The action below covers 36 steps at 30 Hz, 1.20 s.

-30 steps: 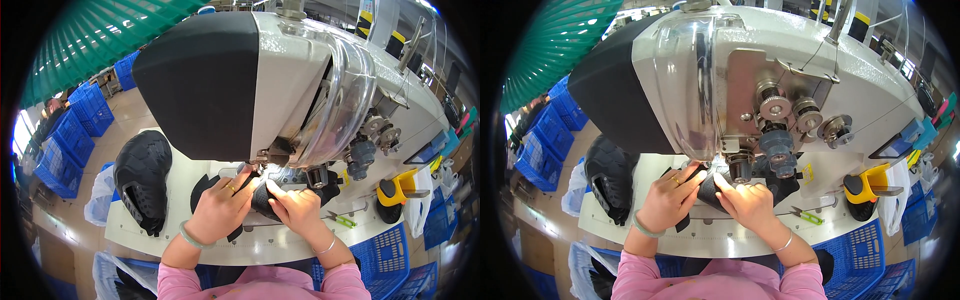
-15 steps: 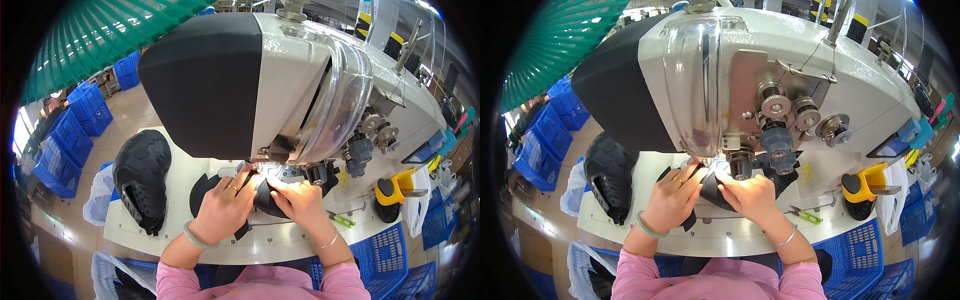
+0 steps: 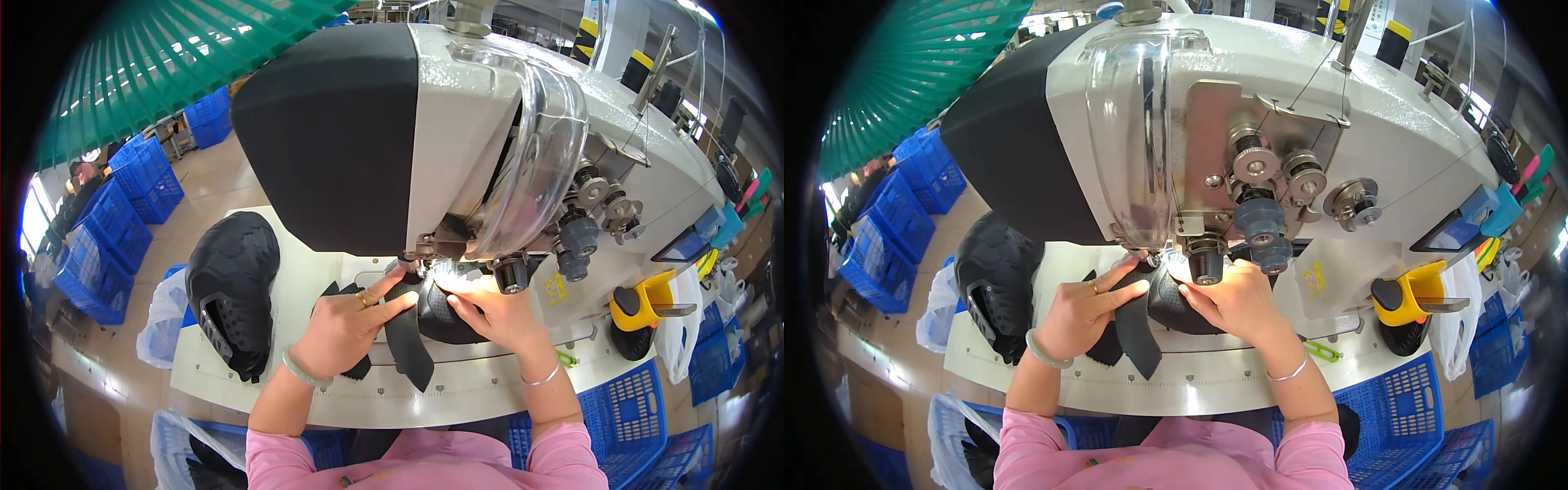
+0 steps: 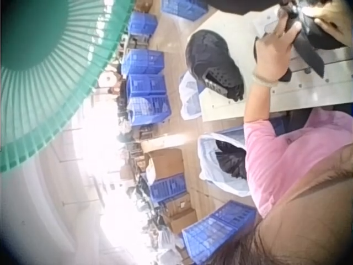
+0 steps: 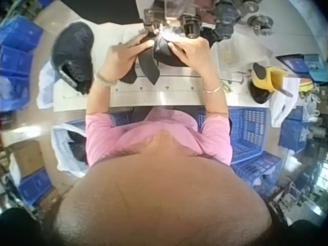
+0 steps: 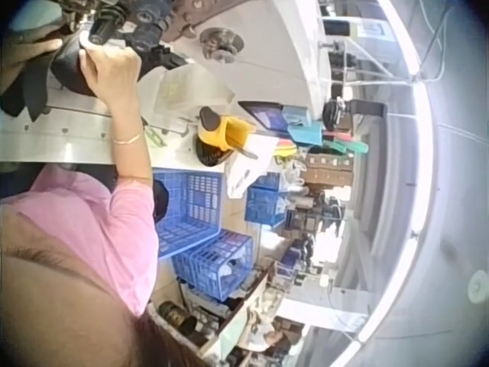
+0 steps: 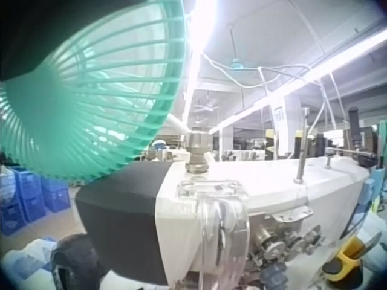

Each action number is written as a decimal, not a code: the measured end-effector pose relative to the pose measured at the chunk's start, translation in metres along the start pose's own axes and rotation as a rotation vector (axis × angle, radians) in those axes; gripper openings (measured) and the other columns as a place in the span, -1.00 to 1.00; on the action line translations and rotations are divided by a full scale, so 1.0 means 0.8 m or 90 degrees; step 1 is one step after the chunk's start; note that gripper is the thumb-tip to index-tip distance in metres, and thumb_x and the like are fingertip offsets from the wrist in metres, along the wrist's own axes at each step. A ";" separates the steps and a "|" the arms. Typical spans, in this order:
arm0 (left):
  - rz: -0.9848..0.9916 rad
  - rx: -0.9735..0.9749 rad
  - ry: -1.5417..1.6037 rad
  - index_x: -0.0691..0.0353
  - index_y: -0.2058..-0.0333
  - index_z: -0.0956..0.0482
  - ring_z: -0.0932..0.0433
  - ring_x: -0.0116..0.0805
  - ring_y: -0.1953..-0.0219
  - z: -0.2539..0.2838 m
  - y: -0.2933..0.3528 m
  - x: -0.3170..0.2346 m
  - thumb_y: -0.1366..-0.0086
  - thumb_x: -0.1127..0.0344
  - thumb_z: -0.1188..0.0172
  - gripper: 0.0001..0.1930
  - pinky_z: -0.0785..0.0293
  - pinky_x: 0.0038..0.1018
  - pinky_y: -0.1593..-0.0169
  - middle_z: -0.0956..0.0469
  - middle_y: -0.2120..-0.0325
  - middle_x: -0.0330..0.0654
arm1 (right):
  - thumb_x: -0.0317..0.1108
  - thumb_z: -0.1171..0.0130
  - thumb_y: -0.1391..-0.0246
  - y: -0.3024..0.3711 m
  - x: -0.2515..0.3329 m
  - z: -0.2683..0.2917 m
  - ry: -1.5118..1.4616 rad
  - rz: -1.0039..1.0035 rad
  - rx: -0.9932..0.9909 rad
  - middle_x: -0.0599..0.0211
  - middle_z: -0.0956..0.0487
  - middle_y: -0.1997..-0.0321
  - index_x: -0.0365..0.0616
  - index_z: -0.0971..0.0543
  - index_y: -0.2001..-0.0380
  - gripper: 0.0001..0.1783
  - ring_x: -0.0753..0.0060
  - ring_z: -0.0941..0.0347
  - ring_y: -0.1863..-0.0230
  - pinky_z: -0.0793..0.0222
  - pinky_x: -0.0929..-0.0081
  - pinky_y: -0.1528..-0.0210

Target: Using an industrial sewing machine to stitch together black shoe components.

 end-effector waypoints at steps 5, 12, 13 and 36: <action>-0.049 0.017 -0.146 0.01 0.07 -0.64 -0.35 -0.45 0.73 0.006 0.000 -0.012 0.12 0.56 -0.14 -0.45 -0.39 -0.53 0.58 -0.51 -0.10 -0.07 | -0.27 -0.32 0.01 -0.012 0.009 0.013 -0.012 0.001 0.010 0.33 -0.51 0.61 0.02 -0.69 0.44 -0.92 0.22 -0.43 0.57 -0.31 0.32 0.45; -0.049 0.025 -0.188 0.08 0.05 -0.62 -0.35 -0.44 0.71 0.003 -0.002 -0.027 0.09 0.55 -0.15 -0.47 -0.38 -0.54 0.55 -0.51 -0.06 0.12 | -0.28 -0.31 0.00 -0.013 -0.009 0.006 -0.019 0.043 0.006 0.32 -0.53 0.57 -0.01 -0.66 0.35 -0.87 0.20 -0.45 0.54 -0.34 0.30 0.39; -0.050 0.026 -0.186 0.08 0.05 -0.62 -0.35 -0.44 0.71 0.001 -0.003 -0.030 0.09 0.55 -0.15 -0.47 -0.38 -0.54 0.55 -0.51 -0.06 0.12 | -0.28 -0.31 0.00 -0.013 -0.013 0.007 -0.018 0.040 0.006 0.32 -0.53 0.57 -0.01 -0.66 0.35 -0.87 0.20 -0.45 0.54 -0.34 0.30 0.39; 0.100 -0.160 0.084 0.26 0.26 -0.65 -0.58 -0.17 0.38 -0.013 -0.022 -0.017 0.08 0.61 -0.23 -0.68 -0.53 -0.42 0.28 -0.64 0.38 -0.14 | -0.48 -0.10 0.54 0.024 -0.003 -0.027 -0.093 0.110 -0.084 0.42 -0.59 0.07 0.01 -0.66 0.14 -0.34 0.22 -0.35 0.13 -0.07 0.21 0.21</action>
Point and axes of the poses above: each hand's wrist, its own y-axis away from the middle knuckle, its own z-axis out of the back of the hand, x = y × z, the point moved 2 cm from there along -y, towards the middle knuckle
